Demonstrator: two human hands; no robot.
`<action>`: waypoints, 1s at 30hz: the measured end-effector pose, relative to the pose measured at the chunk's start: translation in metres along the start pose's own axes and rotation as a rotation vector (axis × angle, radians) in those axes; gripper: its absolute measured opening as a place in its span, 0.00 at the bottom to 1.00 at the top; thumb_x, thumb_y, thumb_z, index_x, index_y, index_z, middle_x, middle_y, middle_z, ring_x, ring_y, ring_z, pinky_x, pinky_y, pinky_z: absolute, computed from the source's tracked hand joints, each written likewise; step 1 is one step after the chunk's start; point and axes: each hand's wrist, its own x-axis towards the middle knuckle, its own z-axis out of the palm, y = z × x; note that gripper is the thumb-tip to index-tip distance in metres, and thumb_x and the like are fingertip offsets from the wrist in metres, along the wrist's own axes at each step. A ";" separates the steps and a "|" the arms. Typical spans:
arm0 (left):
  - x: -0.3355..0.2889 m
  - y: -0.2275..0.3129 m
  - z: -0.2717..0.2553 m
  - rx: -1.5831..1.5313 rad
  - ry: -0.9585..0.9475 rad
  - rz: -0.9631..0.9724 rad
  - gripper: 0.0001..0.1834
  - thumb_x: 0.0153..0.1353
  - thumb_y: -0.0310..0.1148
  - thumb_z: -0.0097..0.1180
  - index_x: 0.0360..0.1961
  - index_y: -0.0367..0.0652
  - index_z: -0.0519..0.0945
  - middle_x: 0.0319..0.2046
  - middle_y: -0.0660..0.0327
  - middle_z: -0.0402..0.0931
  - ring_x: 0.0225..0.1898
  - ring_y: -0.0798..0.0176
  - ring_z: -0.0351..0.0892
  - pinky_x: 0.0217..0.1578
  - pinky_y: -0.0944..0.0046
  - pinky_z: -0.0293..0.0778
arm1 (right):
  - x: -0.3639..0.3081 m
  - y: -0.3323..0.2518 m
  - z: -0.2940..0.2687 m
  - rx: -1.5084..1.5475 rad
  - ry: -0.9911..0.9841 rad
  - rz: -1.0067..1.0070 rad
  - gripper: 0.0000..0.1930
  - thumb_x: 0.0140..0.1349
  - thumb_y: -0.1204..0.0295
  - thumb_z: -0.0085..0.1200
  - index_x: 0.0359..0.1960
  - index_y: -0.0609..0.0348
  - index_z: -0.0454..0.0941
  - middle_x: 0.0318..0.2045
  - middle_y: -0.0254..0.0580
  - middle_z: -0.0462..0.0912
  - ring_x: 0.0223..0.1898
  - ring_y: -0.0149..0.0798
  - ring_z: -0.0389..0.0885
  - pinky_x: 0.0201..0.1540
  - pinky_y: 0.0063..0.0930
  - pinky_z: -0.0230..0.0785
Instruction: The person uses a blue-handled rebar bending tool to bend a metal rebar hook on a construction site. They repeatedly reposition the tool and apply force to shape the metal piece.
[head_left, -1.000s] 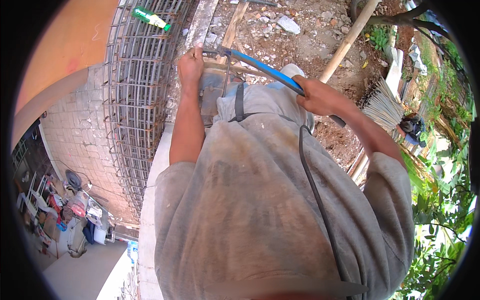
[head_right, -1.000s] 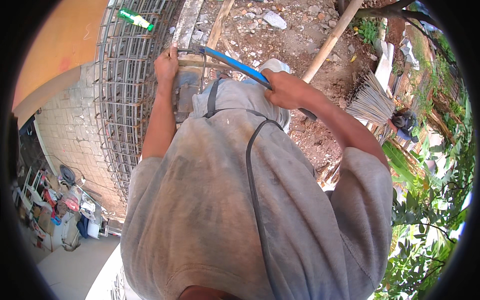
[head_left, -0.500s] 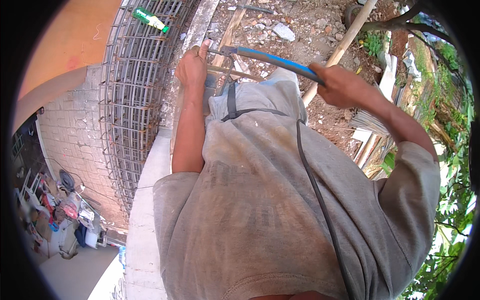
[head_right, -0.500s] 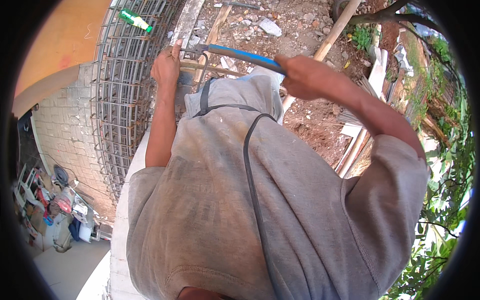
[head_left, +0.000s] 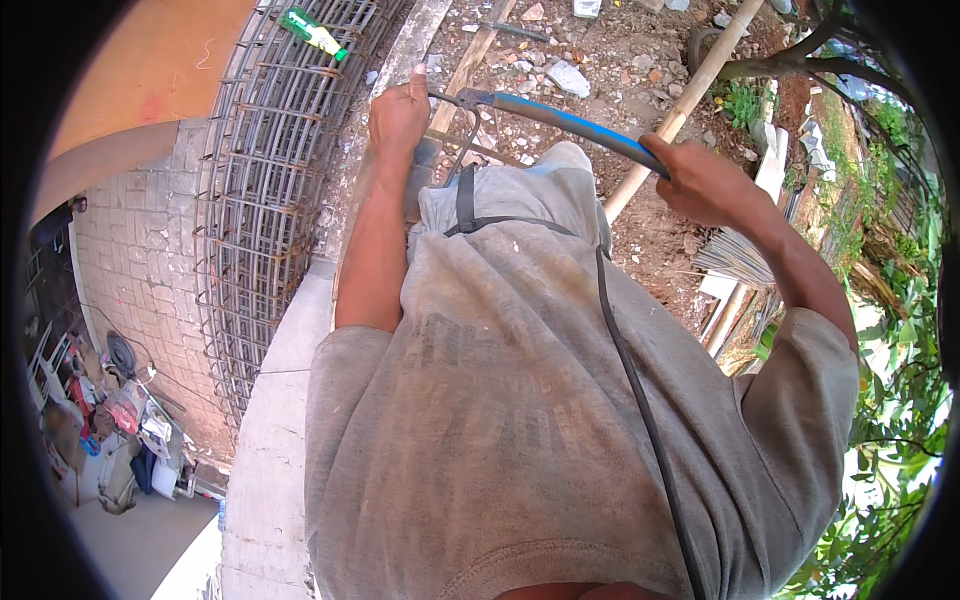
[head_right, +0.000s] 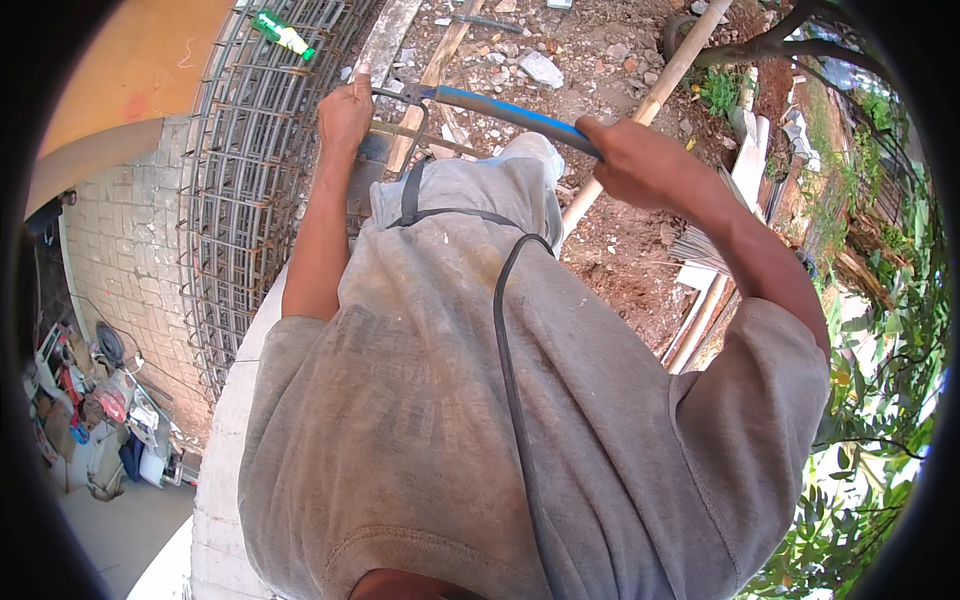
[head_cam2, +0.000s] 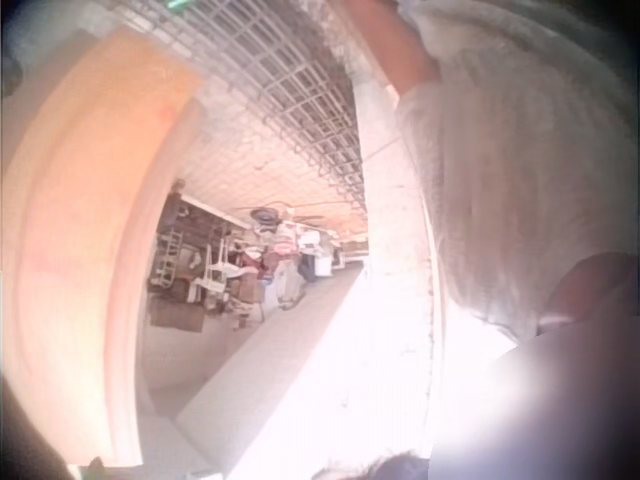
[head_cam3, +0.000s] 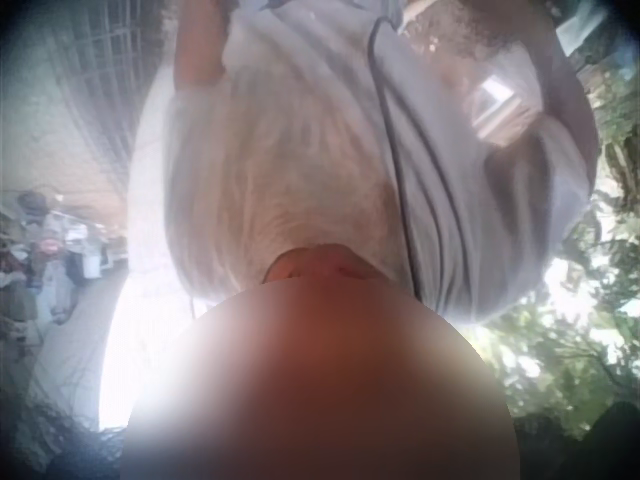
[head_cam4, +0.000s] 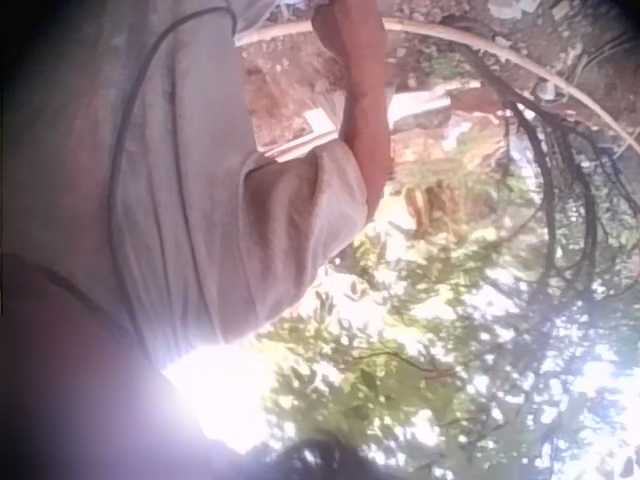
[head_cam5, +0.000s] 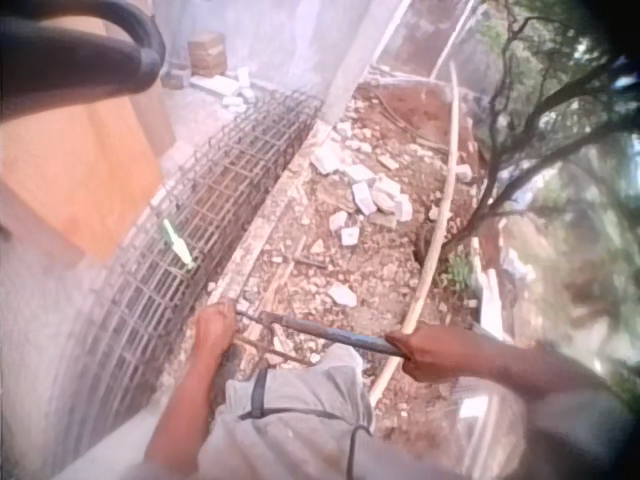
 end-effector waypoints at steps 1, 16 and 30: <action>-0.001 0.000 0.000 0.000 -0.005 0.017 0.39 0.68 0.64 0.39 0.31 0.37 0.86 0.30 0.35 0.79 0.38 0.30 0.79 0.44 0.41 0.74 | -0.001 0.003 -0.001 0.007 0.001 0.022 0.22 0.60 0.74 0.49 0.57 0.58 0.66 0.27 0.57 0.79 0.32 0.60 0.81 0.37 0.54 0.73; -0.013 0.009 0.004 0.088 0.083 0.131 0.33 0.69 0.59 0.43 0.32 0.39 0.86 0.33 0.39 0.81 0.38 0.33 0.80 0.43 0.43 0.74 | -0.028 -0.001 0.071 0.395 0.025 -0.039 0.17 0.65 0.65 0.52 0.48 0.66 0.68 0.35 0.62 0.79 0.40 0.62 0.79 0.46 0.52 0.70; -0.033 -0.069 0.007 0.423 0.214 0.143 0.32 0.73 0.57 0.34 0.59 0.44 0.77 0.66 0.53 0.65 0.69 0.48 0.58 0.64 0.34 0.50 | 0.027 -0.028 0.046 0.757 -0.282 -0.043 0.12 0.59 0.67 0.53 0.38 0.62 0.68 0.22 0.34 0.70 0.17 0.28 0.71 0.17 0.26 0.68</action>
